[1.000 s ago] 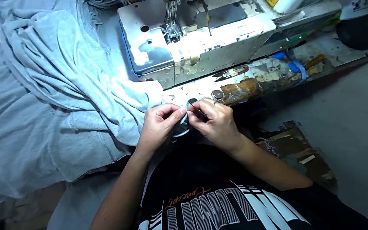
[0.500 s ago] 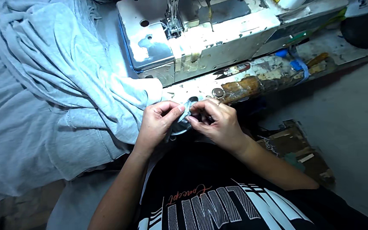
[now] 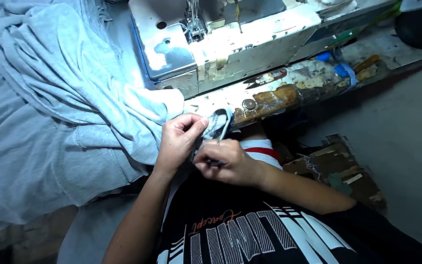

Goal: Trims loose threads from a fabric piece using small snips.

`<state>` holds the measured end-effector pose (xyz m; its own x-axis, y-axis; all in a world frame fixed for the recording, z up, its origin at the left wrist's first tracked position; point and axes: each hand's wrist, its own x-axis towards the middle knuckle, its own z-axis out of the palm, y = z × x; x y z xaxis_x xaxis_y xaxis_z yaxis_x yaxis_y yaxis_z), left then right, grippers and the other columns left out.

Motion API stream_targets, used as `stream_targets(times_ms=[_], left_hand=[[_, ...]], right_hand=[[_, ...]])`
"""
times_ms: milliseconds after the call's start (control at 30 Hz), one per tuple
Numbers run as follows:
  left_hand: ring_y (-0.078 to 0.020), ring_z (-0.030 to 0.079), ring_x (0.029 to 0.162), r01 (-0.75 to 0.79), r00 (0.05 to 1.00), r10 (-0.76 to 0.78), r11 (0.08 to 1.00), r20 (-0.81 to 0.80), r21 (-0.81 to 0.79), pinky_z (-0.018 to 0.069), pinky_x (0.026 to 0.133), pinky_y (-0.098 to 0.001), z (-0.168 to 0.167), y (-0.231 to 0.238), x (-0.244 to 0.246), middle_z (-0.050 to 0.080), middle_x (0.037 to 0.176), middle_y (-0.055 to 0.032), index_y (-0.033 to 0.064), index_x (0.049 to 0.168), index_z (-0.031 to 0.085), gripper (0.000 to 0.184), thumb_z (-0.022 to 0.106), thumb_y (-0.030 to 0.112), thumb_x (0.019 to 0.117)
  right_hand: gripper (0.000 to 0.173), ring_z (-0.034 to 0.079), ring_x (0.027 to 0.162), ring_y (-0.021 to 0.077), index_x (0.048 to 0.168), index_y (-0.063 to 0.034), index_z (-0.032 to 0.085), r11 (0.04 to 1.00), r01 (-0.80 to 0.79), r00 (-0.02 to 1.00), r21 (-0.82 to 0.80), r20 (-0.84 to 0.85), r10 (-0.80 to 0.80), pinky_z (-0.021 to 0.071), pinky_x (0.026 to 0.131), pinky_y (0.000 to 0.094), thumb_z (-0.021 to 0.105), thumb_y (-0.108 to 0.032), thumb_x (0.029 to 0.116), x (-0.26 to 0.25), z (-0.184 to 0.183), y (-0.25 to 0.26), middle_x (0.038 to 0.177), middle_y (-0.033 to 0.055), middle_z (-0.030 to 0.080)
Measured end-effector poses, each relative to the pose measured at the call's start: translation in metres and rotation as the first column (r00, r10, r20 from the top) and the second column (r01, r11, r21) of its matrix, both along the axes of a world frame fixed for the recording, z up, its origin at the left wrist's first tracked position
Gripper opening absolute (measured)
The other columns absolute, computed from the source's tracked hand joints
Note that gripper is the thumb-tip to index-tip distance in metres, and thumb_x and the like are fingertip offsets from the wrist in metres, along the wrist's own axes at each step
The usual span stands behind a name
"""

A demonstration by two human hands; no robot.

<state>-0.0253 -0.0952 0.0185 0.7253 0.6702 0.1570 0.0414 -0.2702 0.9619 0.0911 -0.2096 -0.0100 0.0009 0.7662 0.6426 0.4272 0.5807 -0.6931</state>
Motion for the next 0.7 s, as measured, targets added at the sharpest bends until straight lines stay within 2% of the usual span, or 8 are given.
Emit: stream_targets(times_ms=[67, 133, 200, 233, 300, 367, 567, 700], left_hand=[[0.0026, 0.06, 0.066, 0.002, 1.0, -0.001, 1.0, 0.013, -0.027, 0.0499, 0.062, -0.0143, 0.001, 0.002, 0.001, 0.066, 0.074, 0.0061, 0.0062, 0.088, 0.072, 0.013, 0.063, 0.008, 0.0979], [0.0024, 0.06, 0.066, 0.015, 0.999, -0.013, 0.998, 0.03, -0.069, 0.0507, 0.063, -0.0145, 0.003, 0.005, 0.001, 0.066, 0.074, 0.0068, 0.0065, 0.089, 0.071, 0.014, 0.062, 0.007, 0.0987], [0.0015, 0.061, 0.065, 0.041, 0.999, -0.041, 0.99, 0.008, -0.138, 0.0522, 0.062, -0.0151, 0.007, 0.007, -0.002, 0.065, 0.074, 0.0066, 0.0085, 0.091, 0.069, 0.016, 0.058, 0.008, 0.1019], [0.0006, 0.06, 0.062, 0.056, 0.998, -0.058, 0.982, -0.008, -0.179, 0.052, 0.058, -0.0152, 0.011, 0.006, -0.004, 0.065, 0.072, 0.0053, 0.0094, 0.091, 0.068, 0.018, 0.055, 0.01, 0.1041], [-0.0015, 0.058, 0.055, 0.084, 0.996, -0.091, 0.963, -0.016, -0.256, 0.0496, 0.05, -0.0157, 0.017, 0.006, -0.009, 0.063, 0.069, 0.0022, 0.0109, 0.092, 0.068, 0.022, 0.051, 0.015, 0.1069], [-0.0015, 0.058, 0.055, 0.106, 0.994, -0.111, 0.939, 0.003, -0.328, 0.0499, 0.05, -0.0158, 0.021, 0.006, -0.01, 0.063, 0.069, 0.0017, 0.0117, 0.094, 0.068, 0.025, 0.048, 0.016, 0.108], [-0.0015, 0.064, 0.063, 0.115, 0.993, -0.103, 0.867, 0.05, -0.485, 0.0557, 0.059, -0.0174, 0.026, 0.009, -0.009, 0.068, 0.075, 0.0016, 0.0122, 0.097, 0.069, 0.027, 0.045, 0.015, 0.108], [-0.0015, 0.065, 0.063, 0.125, 0.992, -0.097, 0.839, 0.08, -0.53, 0.0562, 0.059, -0.0174, 0.025, 0.011, -0.009, 0.068, 0.074, 0.0013, 0.0111, 0.095, 0.069, 0.027, 0.045, 0.013, 0.1075]], right_hand=[[0.016, 0.062, 0.075, 0.0076, 0.093, 0.0056, 0.072, 0.995, -0.094, 0.995, -0.043, -0.033, 0.093, 0.0506, 0.069, 0.0174, 0.063, -0.007, 0.0959, 0.0, -0.003, -0.006, 0.079, 0.01, 0.067], [0.023, 0.058, 0.073, 0.0025, 0.106, 0.0044, 0.069, 0.985, -0.093, 0.993, -0.145, -0.08, 0.082, 0.0489, 0.068, 0.0144, 0.065, -0.017, 0.0989, 0.01, -0.001, -0.013, 0.082, 0.0054, 0.065], [0.029, 0.055, 0.071, 0.0007, 0.121, 0.0021, 0.062, 0.968, -0.04, 0.995, -0.248, -0.1, 0.015, 0.0488, 0.065, 0.0151, 0.057, -0.02, 0.1036, 0.022, 0.001, -0.019, 0.084, 0.0014, 0.06], [0.029, 0.054, 0.068, 0.0004, 0.123, 0.0014, 0.061, 0.959, -0.004, 0.993, -0.285, -0.117, -0.031, 0.0489, 0.061, 0.0157, 0.05, -0.019, 0.1071, 0.026, 0.003, -0.02, 0.086, 0.001, 0.061], [0.029, 0.053, 0.057, -0.0003, 0.12, -0.0003, 0.065, 0.937, 0.066, 0.979, -0.344, -0.161, -0.128, 0.0479, 0.05, 0.0156, 0.043, -0.017, 0.1096, 0.028, 0.006, -0.019, 0.082, -0.0007, 0.063], [0.028, 0.052, 0.051, 0.0001, 0.117, -0.0017, 0.067, 0.919, 0.041, 0.968, -0.392, -0.211, -0.133, 0.0471, 0.045, 0.0159, 0.044, -0.016, 0.1096, 0.028, 0.01, -0.016, 0.076, -0.0019, 0.063], [0.026, 0.048, 0.047, 0.0002, 0.116, -0.0028, 0.067, 0.891, 0.002, 0.961, -0.453, -0.246, -0.128, 0.0421, 0.042, 0.0154, 0.046, -0.016, 0.109, 0.023, 0.015, -0.006, 0.07, -0.0025, 0.06], [0.026, 0.047, 0.047, -0.0002, 0.115, -0.0026, 0.068, 0.886, 0.013, 0.966, -0.464, -0.224, -0.131, 0.0413, 0.042, 0.0152, 0.047, -0.016, 0.1087, 0.021, 0.015, -0.003, 0.069, -0.0026, 0.059]])
